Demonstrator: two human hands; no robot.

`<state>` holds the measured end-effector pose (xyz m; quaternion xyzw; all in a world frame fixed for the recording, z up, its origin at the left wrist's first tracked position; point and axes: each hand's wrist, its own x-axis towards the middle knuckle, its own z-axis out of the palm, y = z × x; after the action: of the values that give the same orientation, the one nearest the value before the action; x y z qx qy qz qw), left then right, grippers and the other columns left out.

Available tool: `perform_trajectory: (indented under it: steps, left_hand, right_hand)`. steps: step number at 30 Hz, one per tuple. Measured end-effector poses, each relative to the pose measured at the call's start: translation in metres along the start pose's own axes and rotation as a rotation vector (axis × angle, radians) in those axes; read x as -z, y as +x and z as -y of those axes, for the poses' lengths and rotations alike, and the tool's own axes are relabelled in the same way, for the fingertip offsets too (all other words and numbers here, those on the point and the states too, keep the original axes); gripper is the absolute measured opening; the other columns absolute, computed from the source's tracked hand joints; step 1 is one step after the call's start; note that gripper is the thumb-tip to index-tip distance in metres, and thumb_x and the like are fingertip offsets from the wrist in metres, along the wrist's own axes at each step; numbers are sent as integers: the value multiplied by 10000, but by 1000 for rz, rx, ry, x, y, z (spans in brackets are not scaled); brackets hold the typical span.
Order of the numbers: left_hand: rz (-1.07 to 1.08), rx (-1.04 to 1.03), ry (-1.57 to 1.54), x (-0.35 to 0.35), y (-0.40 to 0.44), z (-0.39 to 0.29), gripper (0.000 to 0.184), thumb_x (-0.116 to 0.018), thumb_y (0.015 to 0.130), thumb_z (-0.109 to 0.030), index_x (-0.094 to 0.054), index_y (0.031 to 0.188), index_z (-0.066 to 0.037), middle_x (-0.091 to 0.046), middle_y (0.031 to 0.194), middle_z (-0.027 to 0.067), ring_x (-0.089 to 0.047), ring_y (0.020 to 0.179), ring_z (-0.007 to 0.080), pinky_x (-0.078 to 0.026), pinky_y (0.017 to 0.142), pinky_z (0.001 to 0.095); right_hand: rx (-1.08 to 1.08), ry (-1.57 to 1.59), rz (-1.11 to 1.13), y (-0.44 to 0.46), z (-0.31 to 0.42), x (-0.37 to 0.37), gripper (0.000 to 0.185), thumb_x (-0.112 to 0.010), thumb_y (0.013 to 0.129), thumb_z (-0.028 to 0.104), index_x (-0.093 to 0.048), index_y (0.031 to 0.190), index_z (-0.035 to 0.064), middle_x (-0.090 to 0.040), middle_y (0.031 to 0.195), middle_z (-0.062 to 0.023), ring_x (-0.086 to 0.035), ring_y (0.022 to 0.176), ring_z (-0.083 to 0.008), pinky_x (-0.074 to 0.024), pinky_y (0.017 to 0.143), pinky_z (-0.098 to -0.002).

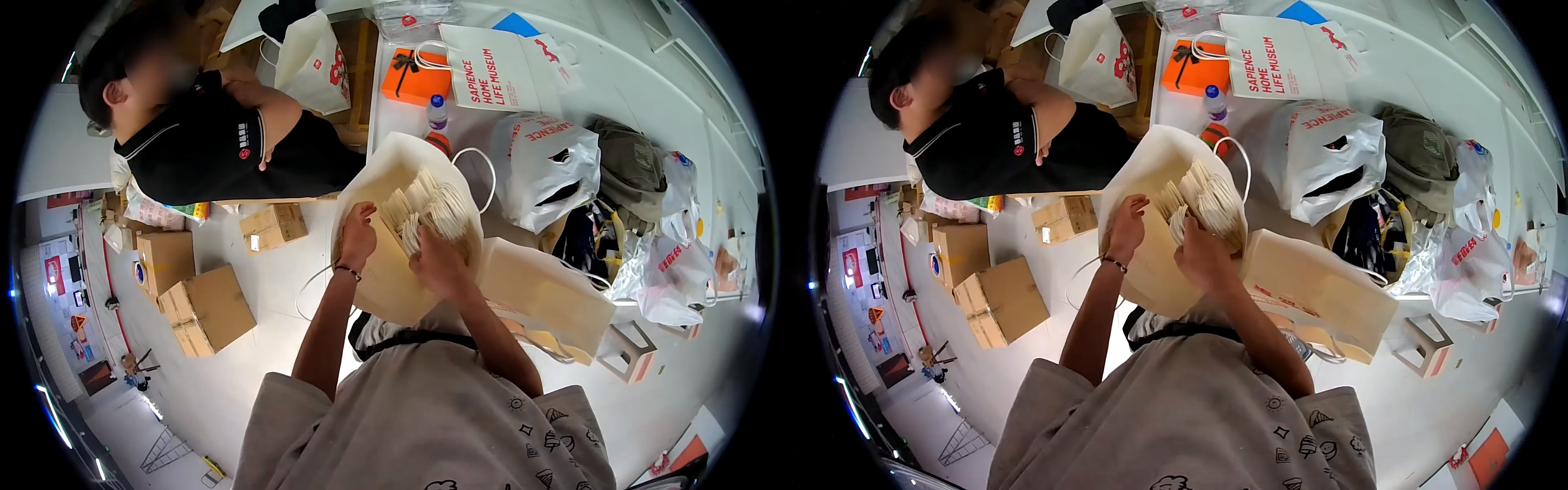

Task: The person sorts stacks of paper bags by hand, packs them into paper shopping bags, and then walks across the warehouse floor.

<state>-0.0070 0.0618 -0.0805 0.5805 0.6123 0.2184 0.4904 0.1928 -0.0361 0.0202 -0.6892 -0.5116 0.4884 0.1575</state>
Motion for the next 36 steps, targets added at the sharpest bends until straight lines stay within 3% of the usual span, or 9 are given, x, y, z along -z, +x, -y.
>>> perform_trajectory:
  steps: [5,7,14,16,20,22,26,32,36]
  left_hand:
    - [101,169,82,6,2,0,467,-367,928,178,-551,1324,12,-658,1347,140,-632,1277,223,-495,1024,312]
    - [54,-6,51,4,0,5,456,-368,941,171,-548,1324,3,-674,1335,131,-645,1242,213,-494,1031,316]
    - [70,-59,105,12,-2,4,429,-415,964,151,-538,1340,-16,-686,1335,134,-645,1227,211,-490,1046,317]
    - [91,47,97,14,-7,-13,417,-417,962,149,-527,1332,-9,-688,1312,149,-629,1281,234,-481,1071,324]
    - [108,123,5,9,-6,-6,421,-411,965,148,-518,1339,-14,-674,1341,148,-621,1292,242,-480,1076,329]
    - [114,-94,-51,9,-4,4,434,-412,968,143,-510,1355,-27,-656,1371,148,-616,1286,247,-474,1079,337]
    - [140,-34,-14,9,-6,1,441,-409,971,161,-488,1367,-14,-638,1381,163,-610,1288,243,-477,1086,333]
    - [54,-4,2,14,-7,-5,342,-444,997,66,-548,1309,-27,-689,1236,157,-668,1122,261,-517,973,349]
    - [35,30,277,16,-15,-34,226,-551,1008,-65,-610,1216,-1,-682,1167,221,-673,1014,358,-540,887,399]
  right_hand:
    - [12,5,3,1,-1,-3,483,-616,901,151,-487,1317,-58,-689,1050,-290,-682,982,-441,-516,893,-520]
    - [40,-22,-18,-1,0,-3,435,-610,902,147,-491,1276,-41,-693,1006,-288,-680,966,-449,-516,874,-534]
    - [47,-70,-9,1,-6,-13,403,-614,903,150,-495,1249,-18,-694,977,-279,-681,927,-456,-524,847,-544]
    - [202,-79,-205,1,-11,-17,287,-620,872,114,-520,1098,-32,-691,789,-258,-695,760,-450,-546,708,-552]
    - [187,-77,-174,2,-13,-17,284,-622,872,109,-521,1099,-29,-692,791,-261,-693,764,-454,-547,711,-553]
    - [226,-67,-220,1,-14,-18,269,-626,871,105,-518,1082,-23,-692,788,-257,-692,766,-457,-547,711,-554]
    - [235,-70,-172,1,-10,-12,263,-627,872,106,-514,1071,-23,-693,787,-252,-691,765,-458,-545,710,-556]
    - [198,-76,-154,4,-6,-7,255,-618,874,100,-510,1073,-19,-696,793,-246,-690,763,-458,-543,710,-557]
    - [191,-59,-137,2,-9,-8,285,-630,920,178,-508,1100,-6,-698,804,-252,-691,772,-461,-546,722,-556]
